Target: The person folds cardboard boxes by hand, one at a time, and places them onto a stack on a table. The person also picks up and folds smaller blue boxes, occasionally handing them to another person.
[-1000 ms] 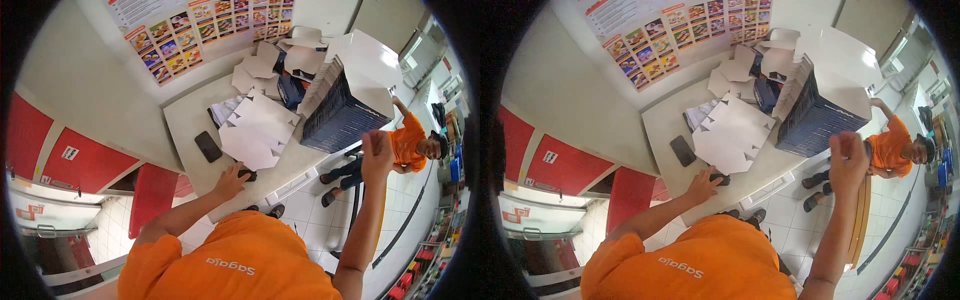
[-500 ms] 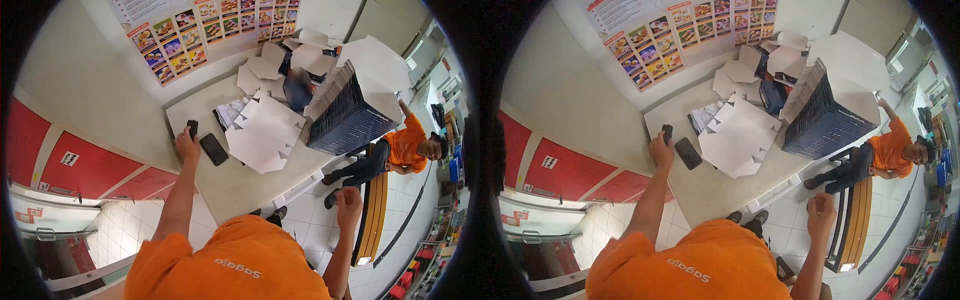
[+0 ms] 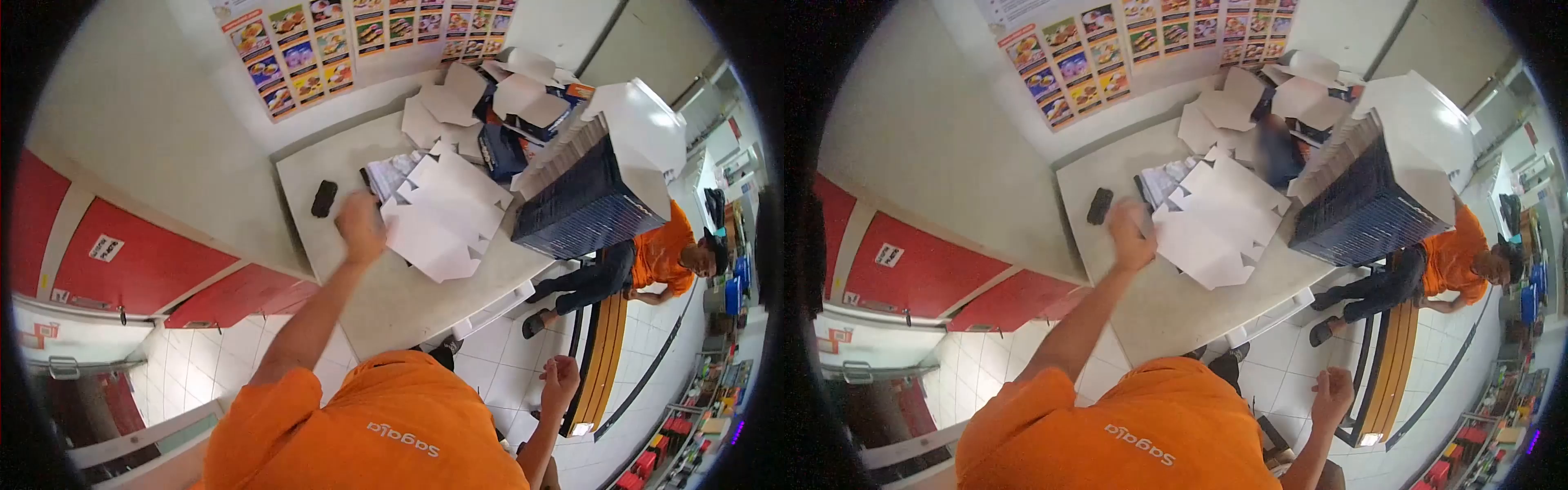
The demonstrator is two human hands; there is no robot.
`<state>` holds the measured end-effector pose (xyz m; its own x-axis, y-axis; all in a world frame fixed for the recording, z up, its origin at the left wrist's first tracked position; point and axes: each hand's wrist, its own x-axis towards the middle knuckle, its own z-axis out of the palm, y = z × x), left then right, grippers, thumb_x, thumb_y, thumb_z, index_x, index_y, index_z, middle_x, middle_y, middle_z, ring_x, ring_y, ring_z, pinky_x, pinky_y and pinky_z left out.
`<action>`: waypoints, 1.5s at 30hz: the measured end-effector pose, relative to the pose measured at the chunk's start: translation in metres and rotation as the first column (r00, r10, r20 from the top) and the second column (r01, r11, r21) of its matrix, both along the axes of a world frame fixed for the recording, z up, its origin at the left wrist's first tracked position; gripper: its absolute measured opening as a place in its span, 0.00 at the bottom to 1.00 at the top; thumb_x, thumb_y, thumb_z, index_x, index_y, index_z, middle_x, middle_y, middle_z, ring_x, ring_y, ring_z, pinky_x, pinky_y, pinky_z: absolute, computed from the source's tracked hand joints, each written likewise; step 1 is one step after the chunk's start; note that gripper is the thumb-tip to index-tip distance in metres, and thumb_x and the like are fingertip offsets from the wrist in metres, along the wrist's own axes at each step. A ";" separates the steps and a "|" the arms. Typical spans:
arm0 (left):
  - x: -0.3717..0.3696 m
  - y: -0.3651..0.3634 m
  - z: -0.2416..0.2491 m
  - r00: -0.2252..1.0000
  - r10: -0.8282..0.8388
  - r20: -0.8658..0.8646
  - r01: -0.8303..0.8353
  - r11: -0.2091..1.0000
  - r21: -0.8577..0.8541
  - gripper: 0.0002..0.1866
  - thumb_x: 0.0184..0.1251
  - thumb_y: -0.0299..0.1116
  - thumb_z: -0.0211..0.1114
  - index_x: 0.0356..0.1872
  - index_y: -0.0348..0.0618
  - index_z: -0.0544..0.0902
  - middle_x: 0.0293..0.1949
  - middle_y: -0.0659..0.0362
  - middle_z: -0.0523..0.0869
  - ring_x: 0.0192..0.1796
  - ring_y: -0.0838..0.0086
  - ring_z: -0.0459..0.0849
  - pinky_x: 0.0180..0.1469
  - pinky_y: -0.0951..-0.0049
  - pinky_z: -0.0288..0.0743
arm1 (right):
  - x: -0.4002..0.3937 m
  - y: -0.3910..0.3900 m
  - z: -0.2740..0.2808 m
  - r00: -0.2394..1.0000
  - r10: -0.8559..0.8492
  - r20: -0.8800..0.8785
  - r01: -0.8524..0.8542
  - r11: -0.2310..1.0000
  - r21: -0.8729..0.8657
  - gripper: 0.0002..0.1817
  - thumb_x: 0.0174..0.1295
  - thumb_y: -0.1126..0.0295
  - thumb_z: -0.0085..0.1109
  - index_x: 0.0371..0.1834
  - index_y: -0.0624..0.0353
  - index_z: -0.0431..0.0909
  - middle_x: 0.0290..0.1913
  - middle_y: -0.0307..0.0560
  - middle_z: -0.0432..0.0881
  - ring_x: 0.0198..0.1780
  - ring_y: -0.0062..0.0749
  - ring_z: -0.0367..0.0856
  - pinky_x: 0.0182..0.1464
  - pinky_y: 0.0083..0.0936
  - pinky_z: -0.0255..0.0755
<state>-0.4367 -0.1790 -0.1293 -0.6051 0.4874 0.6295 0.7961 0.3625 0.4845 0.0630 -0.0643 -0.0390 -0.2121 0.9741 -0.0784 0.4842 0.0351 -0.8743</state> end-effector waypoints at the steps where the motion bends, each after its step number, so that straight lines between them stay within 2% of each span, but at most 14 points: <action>1: 0.033 0.030 0.021 0.972 -0.236 -0.013 0.233 0.948 0.216 0.24 0.53 0.41 0.76 0.48 0.41 0.80 0.48 0.50 0.82 0.55 0.51 0.79 0.61 0.53 0.69 | -0.006 -0.005 -0.002 1.000 0.014 0.009 -0.014 1.000 -0.007 0.05 0.69 0.77 0.61 0.44 0.66 0.78 0.30 0.42 0.81 0.29 0.22 0.81 0.30 0.21 0.78; 4: 0.107 0.124 0.019 0.873 -0.455 0.175 0.460 0.888 0.008 0.25 0.54 0.41 0.77 0.50 0.42 0.79 0.53 0.47 0.82 0.61 0.50 0.77 0.61 0.47 0.68 | -0.035 -0.011 -0.006 0.991 0.131 -0.013 -0.131 0.991 -0.027 0.06 0.69 0.76 0.62 0.44 0.65 0.77 0.31 0.43 0.81 0.29 0.22 0.81 0.31 0.22 0.77; 9: 0.150 0.233 -0.040 0.997 -0.050 0.060 0.069 0.923 -0.377 0.37 0.59 0.45 0.73 0.69 0.42 0.71 0.62 0.45 0.80 0.72 0.49 0.71 0.66 0.39 0.65 | -0.054 -0.026 0.003 0.983 0.183 0.024 -0.183 0.983 0.007 0.07 0.67 0.77 0.63 0.46 0.65 0.78 0.30 0.43 0.82 0.28 0.22 0.82 0.31 0.21 0.77; 14: 0.135 0.250 -0.029 0.928 -0.034 0.371 0.263 0.764 -0.589 0.19 0.73 0.32 0.57 0.63 0.49 0.82 0.61 0.50 0.83 0.68 0.52 0.78 0.57 0.29 0.72 | 0.015 -0.047 -0.026 0.997 0.028 -0.068 -0.033 0.997 -0.071 0.04 0.70 0.77 0.61 0.45 0.64 0.78 0.32 0.42 0.82 0.32 0.22 0.82 0.31 0.20 0.79; 18: 0.111 0.257 -0.049 0.887 -0.084 0.454 0.386 0.674 -0.630 0.13 0.71 0.33 0.59 0.49 0.43 0.88 0.56 0.49 0.87 0.59 0.54 0.85 0.48 0.41 0.81 | 0.064 -0.065 -0.046 0.998 -0.060 0.025 0.063 0.992 -0.109 0.04 0.69 0.78 0.60 0.44 0.64 0.77 0.32 0.43 0.83 0.32 0.23 0.83 0.30 0.22 0.81; 23: 0.046 0.257 -0.072 0.824 -0.295 0.483 0.563 0.526 -0.637 0.31 0.55 0.51 0.77 0.45 0.29 0.83 0.48 0.38 0.87 0.53 0.46 0.86 0.55 0.54 0.81 | 0.072 -0.069 -0.057 0.972 -0.201 -0.126 0.176 0.967 -0.181 0.08 0.68 0.73 0.63 0.45 0.67 0.80 0.32 0.49 0.86 0.32 0.27 0.85 0.34 0.25 0.81; 27: 0.009 0.254 -0.131 0.752 -0.659 -0.017 0.314 0.381 -0.870 0.23 0.69 0.52 0.63 0.31 0.39 0.90 0.36 0.44 0.91 0.41 0.53 0.88 0.49 0.51 0.79 | 0.062 -0.065 -0.075 0.983 -0.155 -0.097 0.133 0.970 -0.203 0.07 0.69 0.75 0.63 0.45 0.65 0.79 0.34 0.43 0.85 0.34 0.26 0.85 0.35 0.24 0.81; 28: -0.041 0.285 -0.216 0.751 -0.659 -0.044 0.338 0.439 -0.833 0.24 0.69 0.54 0.62 0.29 0.42 0.91 0.37 0.47 0.92 0.42 0.52 0.90 0.47 0.54 0.80 | 0.054 -0.069 -0.057 0.988 -0.135 -0.074 0.120 0.975 -0.186 0.07 0.69 0.74 0.64 0.45 0.65 0.79 0.33 0.43 0.86 0.33 0.25 0.85 0.35 0.24 0.80; 29: 0.033 0.235 -0.081 0.821 -0.543 0.177 0.512 0.563 -0.649 0.27 0.64 0.58 0.67 0.25 0.40 0.89 0.31 0.46 0.90 0.41 0.51 0.88 0.49 0.50 0.79 | 0.044 -0.069 -0.041 0.992 -0.108 -0.058 0.097 0.981 -0.169 0.08 0.69 0.72 0.65 0.45 0.65 0.80 0.33 0.43 0.86 0.33 0.24 0.85 0.35 0.24 0.79; 30: 0.051 0.233 -0.056 0.869 -0.352 0.348 0.495 0.624 -0.605 0.29 0.60 0.61 0.71 0.28 0.40 0.89 0.35 0.44 0.90 0.46 0.49 0.88 0.52 0.50 0.79 | 0.042 -0.070 -0.039 0.994 -0.101 -0.051 0.094 0.987 -0.133 0.08 0.68 0.72 0.65 0.45 0.65 0.80 0.33 0.43 0.86 0.32 0.23 0.84 0.35 0.24 0.78; 33: 0.117 0.224 -0.004 0.920 -0.198 0.339 0.375 0.703 -0.605 0.36 0.51 0.60 0.79 0.45 0.34 0.84 0.45 0.41 0.88 0.54 0.48 0.87 0.57 0.53 0.80 | 0.046 -0.075 -0.053 0.994 -0.102 -0.025 0.100 0.993 -0.064 0.10 0.67 0.69 0.68 0.46 0.63 0.81 0.32 0.46 0.87 0.30 0.25 0.84 0.35 0.24 0.77; 37: 0.111 0.239 -0.037 0.927 -0.308 0.214 0.375 0.728 -0.574 0.37 0.47 0.57 0.82 0.47 0.34 0.82 0.43 0.43 0.88 0.51 0.46 0.87 0.55 0.53 0.81 | 0.060 -0.081 -0.050 0.998 -0.062 0.020 0.063 0.997 -0.051 0.15 0.66 0.64 0.70 0.47 0.62 0.82 0.33 0.48 0.87 0.32 0.32 0.85 0.36 0.29 0.78; 43: 0.050 0.260 -0.063 0.630 -0.311 0.711 0.717 0.585 -0.379 0.22 0.50 0.30 0.82 0.43 0.34 0.82 0.29 0.52 0.87 0.27 0.68 0.86 0.27 0.65 0.79 | 0.153 -0.149 -0.117 0.909 -0.374 0.184 0.413 0.866 -0.280 0.17 0.63 0.58 0.70 0.47 0.59 0.84 0.39 0.51 0.89 0.39 0.39 0.90 0.43 0.33 0.83; 45: 0.003 0.280 -0.118 0.342 -0.308 0.888 0.804 0.585 -0.106 0.22 0.50 0.33 0.84 0.42 0.35 0.81 0.24 0.54 0.84 0.18 0.69 0.81 0.19 0.65 0.73 | 0.196 -0.197 -0.153 0.828 -0.439 0.350 0.548 0.766 -0.335 0.19 0.64 0.59 0.67 0.49 0.62 0.85 0.43 0.52 0.90 0.41 0.38 0.91 0.45 0.34 0.84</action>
